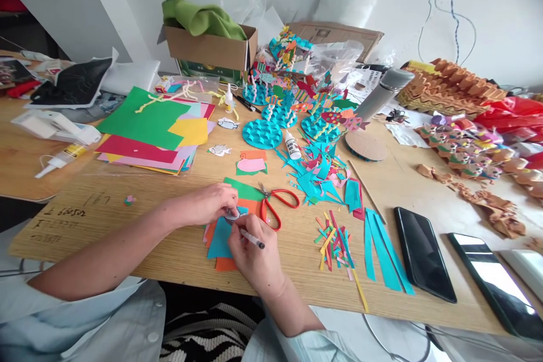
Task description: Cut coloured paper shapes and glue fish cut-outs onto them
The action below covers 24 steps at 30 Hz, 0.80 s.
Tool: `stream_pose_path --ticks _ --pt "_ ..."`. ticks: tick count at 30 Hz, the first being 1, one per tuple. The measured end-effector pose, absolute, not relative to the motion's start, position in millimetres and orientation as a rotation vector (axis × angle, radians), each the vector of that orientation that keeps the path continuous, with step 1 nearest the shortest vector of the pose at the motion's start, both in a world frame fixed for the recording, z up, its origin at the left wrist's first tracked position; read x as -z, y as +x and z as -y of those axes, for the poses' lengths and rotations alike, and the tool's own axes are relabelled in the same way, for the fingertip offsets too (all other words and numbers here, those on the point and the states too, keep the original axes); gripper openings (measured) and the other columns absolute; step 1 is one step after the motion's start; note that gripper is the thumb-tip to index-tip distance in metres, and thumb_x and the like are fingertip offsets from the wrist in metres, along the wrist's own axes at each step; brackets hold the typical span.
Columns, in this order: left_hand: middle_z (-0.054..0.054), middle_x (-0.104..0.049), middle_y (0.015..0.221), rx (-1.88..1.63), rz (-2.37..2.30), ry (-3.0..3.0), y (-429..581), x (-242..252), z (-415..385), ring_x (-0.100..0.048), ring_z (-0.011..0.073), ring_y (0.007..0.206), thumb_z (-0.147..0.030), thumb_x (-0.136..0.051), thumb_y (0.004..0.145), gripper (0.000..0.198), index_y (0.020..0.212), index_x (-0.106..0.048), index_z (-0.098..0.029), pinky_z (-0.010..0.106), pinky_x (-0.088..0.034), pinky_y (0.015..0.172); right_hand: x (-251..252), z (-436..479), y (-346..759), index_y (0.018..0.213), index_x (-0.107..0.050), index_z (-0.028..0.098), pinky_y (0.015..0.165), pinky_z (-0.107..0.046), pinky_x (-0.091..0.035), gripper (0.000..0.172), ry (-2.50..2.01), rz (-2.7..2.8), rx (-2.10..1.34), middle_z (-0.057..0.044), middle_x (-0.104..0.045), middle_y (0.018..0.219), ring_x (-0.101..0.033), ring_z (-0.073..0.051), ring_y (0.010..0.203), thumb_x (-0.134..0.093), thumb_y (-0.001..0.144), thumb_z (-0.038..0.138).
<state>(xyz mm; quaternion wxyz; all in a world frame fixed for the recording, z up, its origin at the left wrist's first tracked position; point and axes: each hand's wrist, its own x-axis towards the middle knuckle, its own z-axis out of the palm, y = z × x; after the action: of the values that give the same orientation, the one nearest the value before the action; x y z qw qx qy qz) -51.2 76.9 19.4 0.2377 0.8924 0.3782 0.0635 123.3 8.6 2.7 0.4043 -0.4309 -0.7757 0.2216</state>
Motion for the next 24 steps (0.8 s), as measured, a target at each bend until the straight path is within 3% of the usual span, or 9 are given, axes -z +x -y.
stream_pose_path --ticks 8,24 --pt "0.001 -0.063 0.080 -0.136 -1.026 2.458 -52.5 -16.5 -77.7 -0.059 0.0146 0.077 -0.001 -0.059 0.076 0.029 0.077 -0.075 -0.025 0.038 -0.036 0.100 4.8 -10.0 121.0 0.082 -0.049 0.021 0.055 -0.022 -0.043 0.010 -1.077 1.990 -0.589 0.002 -0.059 0.068 -0.055 -0.011 0.057 -0.050 0.088 0.013" --pt "0.000 -0.063 0.082 -0.102 -1.027 2.474 -52.4 -19.6 -76.0 -0.061 0.0135 0.079 -0.003 -0.057 0.079 0.030 0.085 -0.076 -0.025 0.047 -0.024 0.112 7.8 -8.9 120.5 0.083 -0.048 0.020 0.055 -0.022 -0.040 0.009 -1.076 2.035 -0.550 0.002 -0.055 0.067 -0.052 -0.010 0.056 -0.049 0.089 0.013"
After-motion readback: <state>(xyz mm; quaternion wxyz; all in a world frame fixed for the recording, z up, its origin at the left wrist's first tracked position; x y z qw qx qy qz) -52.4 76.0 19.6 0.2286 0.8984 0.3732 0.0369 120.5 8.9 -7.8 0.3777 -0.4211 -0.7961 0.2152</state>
